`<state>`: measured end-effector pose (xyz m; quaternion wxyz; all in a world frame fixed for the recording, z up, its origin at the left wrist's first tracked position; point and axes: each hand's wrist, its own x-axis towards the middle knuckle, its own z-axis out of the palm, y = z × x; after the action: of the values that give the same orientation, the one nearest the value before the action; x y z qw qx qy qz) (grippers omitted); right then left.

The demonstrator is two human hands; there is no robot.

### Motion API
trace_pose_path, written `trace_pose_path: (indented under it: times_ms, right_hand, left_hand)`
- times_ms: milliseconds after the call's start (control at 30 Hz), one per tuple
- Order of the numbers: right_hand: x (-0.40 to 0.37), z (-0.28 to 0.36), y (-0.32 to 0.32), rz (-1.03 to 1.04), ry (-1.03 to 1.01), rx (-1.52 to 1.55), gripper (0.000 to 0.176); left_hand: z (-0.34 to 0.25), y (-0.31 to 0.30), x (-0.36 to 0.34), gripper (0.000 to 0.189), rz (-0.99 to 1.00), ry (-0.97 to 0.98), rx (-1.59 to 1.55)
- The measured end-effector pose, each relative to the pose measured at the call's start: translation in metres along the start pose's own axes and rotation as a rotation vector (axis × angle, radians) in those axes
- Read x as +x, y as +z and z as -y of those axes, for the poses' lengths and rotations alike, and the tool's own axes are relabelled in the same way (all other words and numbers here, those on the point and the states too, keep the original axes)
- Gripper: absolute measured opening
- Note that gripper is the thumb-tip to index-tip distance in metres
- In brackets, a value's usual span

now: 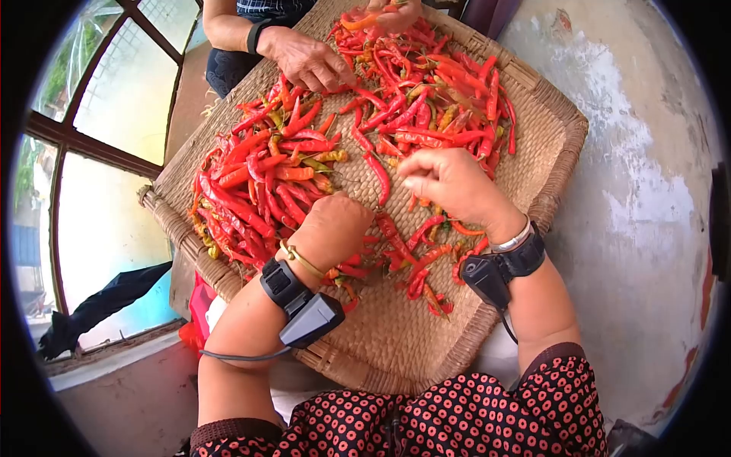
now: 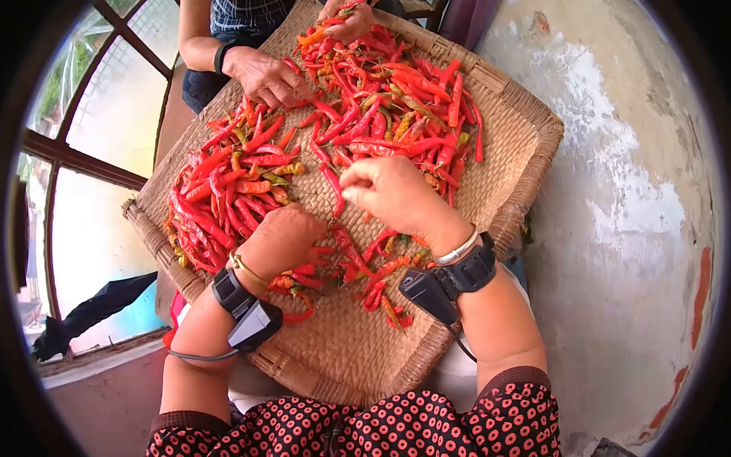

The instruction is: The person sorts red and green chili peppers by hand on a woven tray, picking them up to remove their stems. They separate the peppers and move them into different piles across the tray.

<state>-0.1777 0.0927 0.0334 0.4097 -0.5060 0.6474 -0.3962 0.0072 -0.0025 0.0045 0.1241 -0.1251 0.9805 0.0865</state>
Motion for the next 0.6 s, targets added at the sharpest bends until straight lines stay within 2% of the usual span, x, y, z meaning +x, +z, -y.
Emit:
trace_pose_path:
  times_ms: [33,100,200,233,433,500,533,600]
  right_hand:
    - [-0.002,-0.002,0.001,0.001,0.001,0.001,0.018]
    - [-0.004,-0.005,0.002,0.340,-0.273,-0.396,0.023]
    - [-0.010,-0.009,0.021,0.626,-0.167,-0.581,0.022]
    - [-0.012,-0.008,0.025,0.643,-0.093,-0.598,0.022]
    - [-0.014,-0.025,0.035,0.629,-0.124,-0.760,0.021]
    - [-0.013,-0.024,0.036,0.631,-0.089,-0.752,0.021]
    - [-0.013,-0.023,0.036,0.637,-0.052,-0.742,0.021]
    - [-0.012,-0.027,0.035,0.633,-0.058,-0.701,0.021]
  left_hand:
    - [0.000,0.001,0.000,0.017,0.002,0.000,-0.001]
    - [0.001,0.003,0.002,0.015,0.038,-0.013,0.020]
    - [0.002,0.004,-0.003,0.012,-0.010,0.031,0.076]
    - [0.002,0.005,-0.004,0.012,-0.010,0.032,0.078]
    - [0.007,-0.003,0.002,0.009,-0.091,0.027,0.084]
    - [0.013,-0.014,0.004,0.008,-0.230,0.031,-0.045]
    - [0.017,-0.020,0.005,0.008,-0.232,0.034,-0.041]
    - [0.024,-0.033,0.005,0.009,-0.379,-0.006,-0.490]
